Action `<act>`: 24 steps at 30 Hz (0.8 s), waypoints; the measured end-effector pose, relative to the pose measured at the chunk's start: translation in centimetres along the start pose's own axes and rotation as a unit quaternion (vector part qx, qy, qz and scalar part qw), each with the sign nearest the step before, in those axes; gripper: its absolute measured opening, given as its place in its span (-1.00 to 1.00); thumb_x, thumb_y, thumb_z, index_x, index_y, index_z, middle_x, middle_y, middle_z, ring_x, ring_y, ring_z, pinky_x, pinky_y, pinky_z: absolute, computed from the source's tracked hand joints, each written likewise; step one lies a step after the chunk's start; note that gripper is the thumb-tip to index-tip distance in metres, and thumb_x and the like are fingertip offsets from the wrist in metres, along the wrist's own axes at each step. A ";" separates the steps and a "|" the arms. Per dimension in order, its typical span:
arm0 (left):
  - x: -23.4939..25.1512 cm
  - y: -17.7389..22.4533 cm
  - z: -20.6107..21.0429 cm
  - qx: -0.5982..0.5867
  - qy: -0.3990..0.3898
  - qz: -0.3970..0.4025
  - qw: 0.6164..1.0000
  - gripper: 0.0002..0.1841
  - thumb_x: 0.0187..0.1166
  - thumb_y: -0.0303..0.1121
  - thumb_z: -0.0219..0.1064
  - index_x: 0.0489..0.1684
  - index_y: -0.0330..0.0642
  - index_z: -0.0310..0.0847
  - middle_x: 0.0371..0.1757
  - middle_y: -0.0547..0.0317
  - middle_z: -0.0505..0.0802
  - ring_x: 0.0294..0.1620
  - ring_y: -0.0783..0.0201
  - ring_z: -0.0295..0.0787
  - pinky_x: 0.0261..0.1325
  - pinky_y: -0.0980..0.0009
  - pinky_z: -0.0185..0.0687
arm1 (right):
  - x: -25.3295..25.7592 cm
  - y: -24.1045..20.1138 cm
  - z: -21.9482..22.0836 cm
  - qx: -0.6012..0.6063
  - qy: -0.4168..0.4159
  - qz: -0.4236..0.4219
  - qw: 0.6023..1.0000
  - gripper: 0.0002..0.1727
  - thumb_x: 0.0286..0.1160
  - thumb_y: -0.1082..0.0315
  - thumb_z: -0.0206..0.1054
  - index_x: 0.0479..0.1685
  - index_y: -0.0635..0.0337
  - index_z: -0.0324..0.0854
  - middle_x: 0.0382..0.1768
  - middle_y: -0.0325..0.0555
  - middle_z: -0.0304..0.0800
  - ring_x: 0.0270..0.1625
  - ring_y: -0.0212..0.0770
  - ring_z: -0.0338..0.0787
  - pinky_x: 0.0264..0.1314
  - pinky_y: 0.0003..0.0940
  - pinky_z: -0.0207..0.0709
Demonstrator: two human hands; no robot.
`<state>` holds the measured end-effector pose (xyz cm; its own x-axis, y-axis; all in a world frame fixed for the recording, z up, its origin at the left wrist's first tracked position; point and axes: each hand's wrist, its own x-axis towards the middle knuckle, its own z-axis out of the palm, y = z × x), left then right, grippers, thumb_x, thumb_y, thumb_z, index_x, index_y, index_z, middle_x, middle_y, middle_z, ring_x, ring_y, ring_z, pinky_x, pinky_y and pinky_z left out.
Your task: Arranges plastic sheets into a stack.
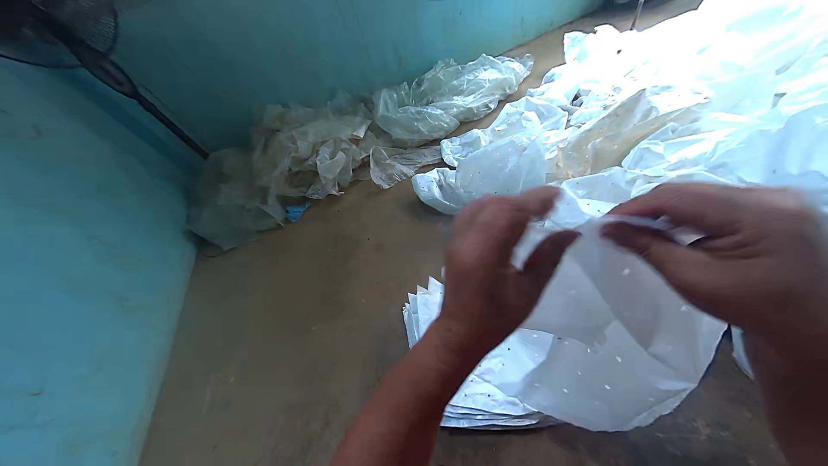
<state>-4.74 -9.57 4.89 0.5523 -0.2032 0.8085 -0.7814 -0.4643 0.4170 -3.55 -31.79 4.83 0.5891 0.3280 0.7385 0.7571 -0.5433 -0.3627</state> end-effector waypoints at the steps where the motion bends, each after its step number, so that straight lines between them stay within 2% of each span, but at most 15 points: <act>1: -0.1 -0.5 -1.3 0.007 0.026 -0.010 1.000 -0.69 0.62 -0.35 0.38 0.14 -0.43 0.66 0.12 -0.07 0.82 0.23 0.24 0.73 0.40 0.29 0.59 | -0.2 0.7 -1.0 0.003 0.024 0.024 0.999 -0.75 0.63 0.22 0.33 -0.13 0.24 0.79 -0.19 -0.26 0.84 -0.12 -0.66 0.73 0.03 -0.68 0.62; 2: -0.3 -1.2 -2.7 0.007 0.057 -0.029 0.998 -0.68 0.69 -0.27 0.34 0.15 -0.39 0.62 0.20 0.00 0.77 0.32 0.31 0.69 0.44 0.33 0.57 | -0.4 1.5 -2.0 0.006 0.055 0.050 0.997 -0.73 0.65 0.21 0.34 -0.08 0.28 0.75 -0.15 -0.28 0.82 -0.09 -0.69 0.70 0.06 -0.68 0.60; 3: -0.6 -1.9 -3.8 0.001 0.084 -0.061 0.995 -0.68 0.74 -0.17 0.28 0.10 -0.29 0.61 0.17 0.17 0.76 0.31 0.42 0.66 0.41 0.39 0.58 | -0.5 2.1 -2.8 0.015 0.095 0.076 0.993 -0.73 0.64 0.21 0.36 -0.05 0.28 0.74 -0.13 -0.34 0.81 -0.08 -0.72 0.70 0.08 -0.69 0.61; 4: -1.0 -2.4 -4.5 -0.011 0.096 -0.106 0.990 -0.65 0.76 -0.05 0.23 0.02 -0.19 0.62 0.08 0.33 0.76 0.22 0.52 0.67 0.34 0.42 0.60 | -0.5 2.7 -3.3 0.032 0.138 0.101 0.985 -0.77 0.61 0.23 0.39 -0.05 0.23 0.73 -0.14 -0.44 0.79 -0.09 -0.74 0.71 0.08 -0.71 0.63; 5: -1.5 -2.7 -4.8 -0.025 0.087 -0.153 0.984 -0.59 0.75 0.06 0.18 -0.05 -0.14 0.63 -0.03 0.40 0.78 0.12 0.56 0.70 0.28 0.40 0.62 | -0.5 3.0 -3.4 0.053 0.177 0.123 0.975 -0.82 0.57 0.24 0.41 -0.06 0.14 0.71 -0.16 -0.55 0.78 -0.11 -0.75 0.73 0.06 -0.73 0.66; 6: -1.9 -2.7 -4.6 -0.038 0.054 -0.198 0.978 -0.52 0.74 0.14 0.14 -0.09 -0.15 0.65 -0.11 0.38 0.81 0.03 0.54 0.74 0.22 0.37 0.66 | -0.5 3.1 -3.2 0.069 0.209 0.133 0.966 -0.85 0.56 0.25 0.42 -0.07 0.09 0.70 -0.19 -0.60 0.76 -0.13 -0.74 0.74 0.04 -0.72 0.67; 7: -2.2 -2.4 -4.0 -0.057 0.003 -0.234 0.970 -0.49 0.72 0.13 0.16 -0.06 -0.21 0.68 -0.11 0.28 0.84 0.02 0.46 0.78 0.20 0.31 0.70 | -0.4 3.2 -2.9 0.083 0.233 0.129 0.960 -0.87 0.55 0.26 0.42 -0.07 0.06 0.68 -0.21 -0.63 0.76 -0.16 -0.73 0.75 0.01 -0.71 0.69; 9: -2.6 -1.7 -1.5 -0.098 -0.089 -0.281 0.951 -0.55 0.63 -0.06 0.30 0.11 -0.34 0.70 0.04 0.02 0.85 0.12 0.26 0.78 0.22 0.20 0.67 | -0.1 3.0 -1.8 0.117 0.258 0.104 0.953 -0.90 0.56 0.31 0.41 -0.05 0.02 0.68 -0.23 -0.66 0.80 -0.20 -0.69 0.79 -0.03 -0.68 0.74; 10: -2.8 -1.4 -0.1 -0.113 -0.115 -0.291 0.943 -0.51 0.55 -0.11 0.39 0.21 -0.39 0.67 0.12 -0.09 0.82 0.21 0.17 0.75 0.28 0.14 0.64 | 0.1 2.7 -1.4 0.135 0.263 0.097 0.950 -0.90 0.56 0.33 0.40 -0.05 0.01 0.67 -0.23 -0.65 0.81 -0.21 -0.66 0.81 -0.05 -0.67 0.76; 11: -3.0 -1.3 1.2 -0.119 -0.125 -0.296 0.939 -0.47 0.48 -0.11 0.48 0.23 -0.39 0.66 0.14 -0.12 0.81 0.26 0.14 0.73 0.34 0.11 0.61 | 0.2 2.3 -1.0 0.154 0.266 0.099 0.946 -0.90 0.55 0.35 0.41 -0.05 0.00 0.67 -0.25 -0.63 0.83 -0.23 -0.63 0.83 -0.07 -0.65 0.78; 14: -3.6 -1.6 4.1 -0.120 -0.079 -0.271 0.952 -0.56 0.45 -0.14 0.50 0.04 -0.38 0.72 -0.01 -0.06 0.83 0.18 0.21 0.75 0.31 0.19 0.62 | 0.3 1.1 -0.1 0.183 0.257 0.119 0.941 -0.89 0.56 0.37 0.41 -0.06 -0.03 0.67 -0.29 -0.60 0.83 -0.29 -0.58 0.85 -0.15 -0.65 0.80; 17: -3.4 -1.9 4.4 -0.122 0.001 -0.211 0.970 -0.79 0.65 -0.37 0.28 -0.14 -0.36 0.77 -0.18 0.08 0.85 -0.06 0.42 0.79 0.11 0.41 0.70 | 0.2 0.7 0.8 0.163 0.236 0.138 0.948 -0.88 0.56 0.39 0.41 -0.07 -0.06 0.65 -0.29 -0.67 0.80 -0.28 -0.66 0.82 -0.14 -0.69 0.78; 19: -2.8 -2.2 2.8 -0.150 0.012 -0.230 0.961 -0.80 0.73 -0.44 0.19 -0.15 -0.32 0.73 -0.28 0.27 0.83 -0.22 0.59 0.77 -0.03 0.54 0.73 | 0.0 1.8 0.8 0.126 0.232 0.147 0.953 -0.92 0.59 0.34 0.40 -0.08 -0.06 0.65 -0.31 -0.70 0.76 -0.29 -0.72 0.78 -0.16 -0.74 0.74; 21: -2.5 -2.8 0.6 -0.194 0.002 -0.256 0.947 -0.79 0.77 -0.43 0.13 -0.15 -0.21 0.71 -0.36 0.42 0.84 -0.30 0.63 0.79 -0.10 0.53 0.78 | -0.4 3.5 0.6 0.068 0.236 0.151 0.958 -0.94 0.68 0.27 0.34 -0.10 0.00 0.61 -0.37 -0.67 0.70 -0.36 -0.78 0.72 -0.23 -0.79 0.66; 24: -2.1 -3.3 -2.7 -0.243 -0.028 -0.247 0.938 -0.76 0.80 -0.38 0.10 -0.17 0.04 0.72 -0.35 0.55 0.86 -0.29 0.61 0.81 -0.11 0.51 0.81 | -0.9 5.1 0.6 -0.031 0.219 0.127 0.967 -0.74 0.78 0.23 0.22 -0.18 0.28 0.54 -0.44 -0.42 0.57 -0.40 -0.83 0.55 -0.26 -0.87 0.44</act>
<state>-4.16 -5.30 2.92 0.8856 -0.1188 0.4490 -0.4584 -0.0691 0.8860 -0.10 -34.42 2.00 0.5681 -0.1734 0.8045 0.5770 -0.6131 -0.5396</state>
